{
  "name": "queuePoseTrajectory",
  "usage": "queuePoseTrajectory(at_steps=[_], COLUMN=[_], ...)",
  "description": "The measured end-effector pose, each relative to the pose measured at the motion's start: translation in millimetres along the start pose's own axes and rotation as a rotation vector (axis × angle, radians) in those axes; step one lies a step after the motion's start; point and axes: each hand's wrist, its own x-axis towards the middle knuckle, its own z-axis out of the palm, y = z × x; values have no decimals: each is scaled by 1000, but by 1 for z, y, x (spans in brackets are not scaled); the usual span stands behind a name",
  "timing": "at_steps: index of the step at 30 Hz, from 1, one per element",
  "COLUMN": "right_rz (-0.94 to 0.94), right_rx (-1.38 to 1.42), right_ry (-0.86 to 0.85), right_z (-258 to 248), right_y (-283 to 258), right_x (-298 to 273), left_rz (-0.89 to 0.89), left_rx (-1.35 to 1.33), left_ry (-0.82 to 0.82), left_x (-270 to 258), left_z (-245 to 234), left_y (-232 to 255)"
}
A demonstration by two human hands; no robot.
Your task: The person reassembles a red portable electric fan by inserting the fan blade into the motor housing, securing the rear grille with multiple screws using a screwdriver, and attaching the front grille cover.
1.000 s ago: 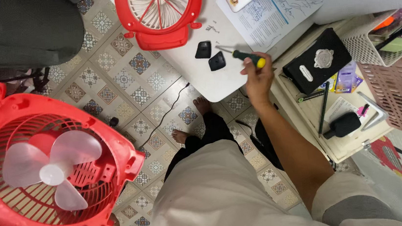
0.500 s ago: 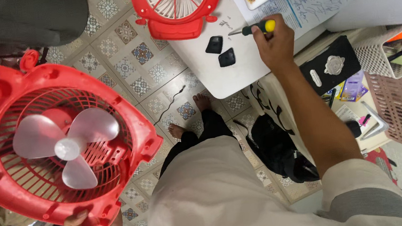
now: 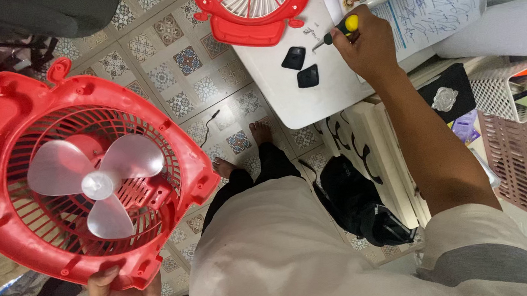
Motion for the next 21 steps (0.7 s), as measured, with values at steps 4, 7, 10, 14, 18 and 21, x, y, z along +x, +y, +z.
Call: queuePoseTrajectory(at_steps=[4,7,10,14,18,21], right_rz=[-1,-13,29,39,30,-31], right_rx=[-15,-20,-50,-25,-22,17], right_ry=[-15,-14,7,55,87,97], right_z=[-1,-4,-10,-29,-59,-89], right_y=[-4,-7,-11,-24,-56,-90], right_x=[2,3,3,2,-3,-4], left_rz=[-7,-5,-5,3,-67,-101], left_rx=[-27,-29,-57,-57,-150,-216], left_ry=[11,42,28,1,14,-18], left_x=[0,0,1,6,14,20], left_z=[-6,-8,-7,-7,-20,-38], left_y=[-2,-3,-4,-10,-25,-48])
